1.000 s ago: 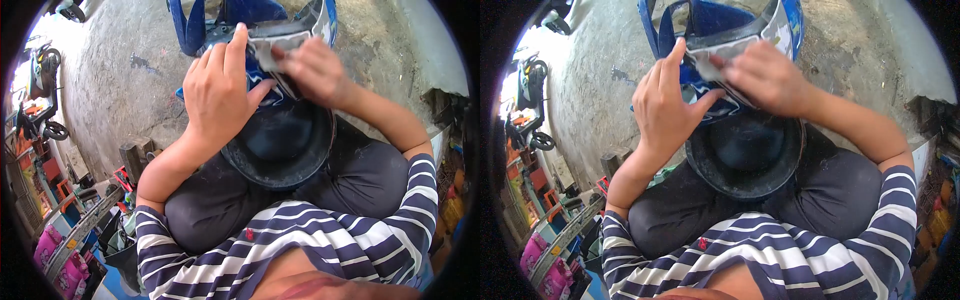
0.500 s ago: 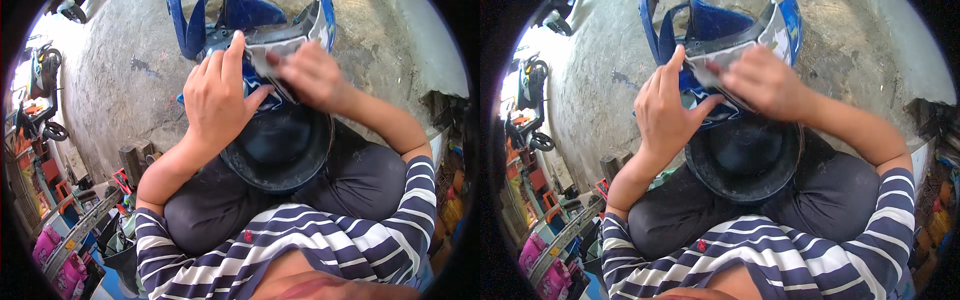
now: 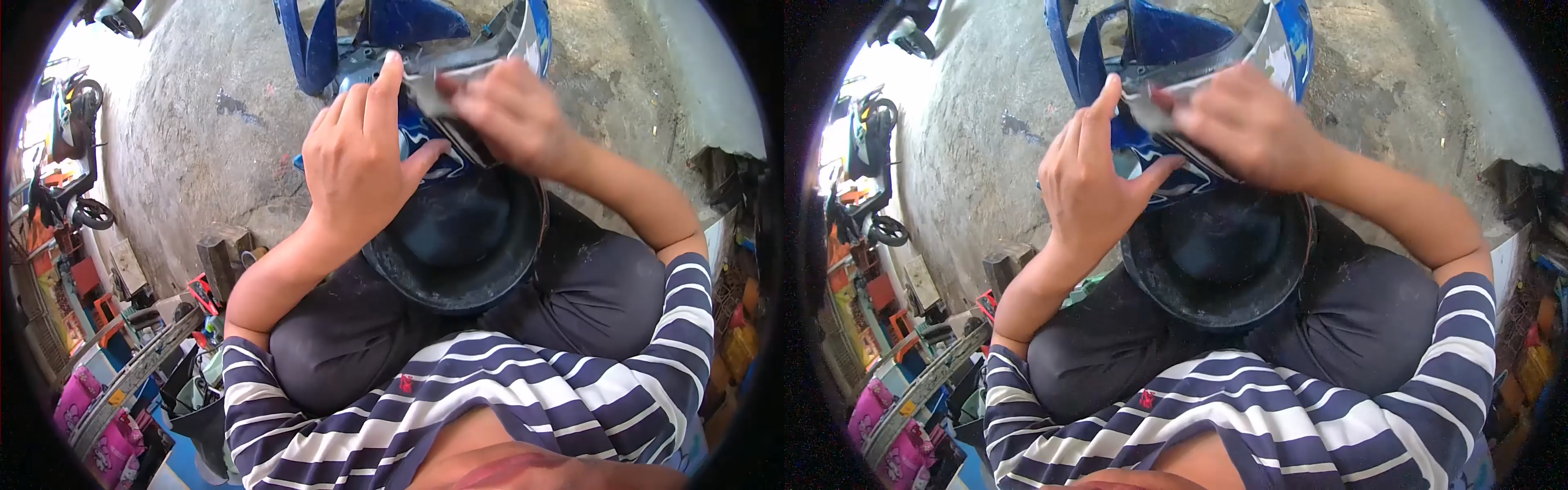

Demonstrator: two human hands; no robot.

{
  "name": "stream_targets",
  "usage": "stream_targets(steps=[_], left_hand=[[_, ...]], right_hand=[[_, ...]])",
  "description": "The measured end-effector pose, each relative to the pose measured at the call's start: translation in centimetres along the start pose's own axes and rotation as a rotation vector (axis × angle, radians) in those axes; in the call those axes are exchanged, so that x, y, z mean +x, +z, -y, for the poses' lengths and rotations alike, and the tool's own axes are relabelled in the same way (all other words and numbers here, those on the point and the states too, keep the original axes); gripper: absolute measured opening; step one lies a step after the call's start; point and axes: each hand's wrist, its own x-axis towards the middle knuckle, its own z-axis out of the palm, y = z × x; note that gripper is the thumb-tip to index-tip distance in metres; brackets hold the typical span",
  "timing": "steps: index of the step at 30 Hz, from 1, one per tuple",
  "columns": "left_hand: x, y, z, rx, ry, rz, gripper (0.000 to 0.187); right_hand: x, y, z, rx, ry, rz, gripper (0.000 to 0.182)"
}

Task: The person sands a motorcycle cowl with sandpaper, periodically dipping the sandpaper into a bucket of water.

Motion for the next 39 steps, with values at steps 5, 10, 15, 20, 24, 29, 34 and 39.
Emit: stream_targets(steps=[5,10,15,20,24,29,34,39], left_hand=[[0.8,-0.4,-0.4,0.043,-0.001,0.008,0.098],[0.8,0.0,0.0,0.010,0.003,-0.023,0.097],[0.6,-0.2,-0.3,0.005,-0.025,0.006,0.097],[0.7,0.0,-0.4,0.018,0.006,-0.014,0.098],[0.5,0.1,0.0,-0.037,0.016,-0.009,0.099],[0.2,0.1,-0.7,-0.011,0.001,0.013,0.099],[0.5,0.3,-0.2,-0.038,0.022,-0.014,0.099],[0.4,0.1,-0.2,-0.040,0.003,0.010,0.100]], right_hand=[[0.6,-0.3,-0.3,-0.016,0.003,-0.009,0.026],[-0.3,-0.2,0.4,0.000,-0.045,0.025,0.030],[-0.7,-0.2,1.0,-0.005,-0.022,0.027,0.033],[0.5,-0.6,-0.5,0.002,0.021,-0.034,0.033],[-1.3,0.1,1.9,0.033,-0.069,0.051,0.033],[0.5,-1.4,-0.5,-0.073,-0.012,-0.060,0.037],[-0.4,-1.0,-0.1,-0.066,-0.084,-0.010,0.032],[-1.3,-0.5,1.0,-0.106,-0.100,0.034,0.028]])
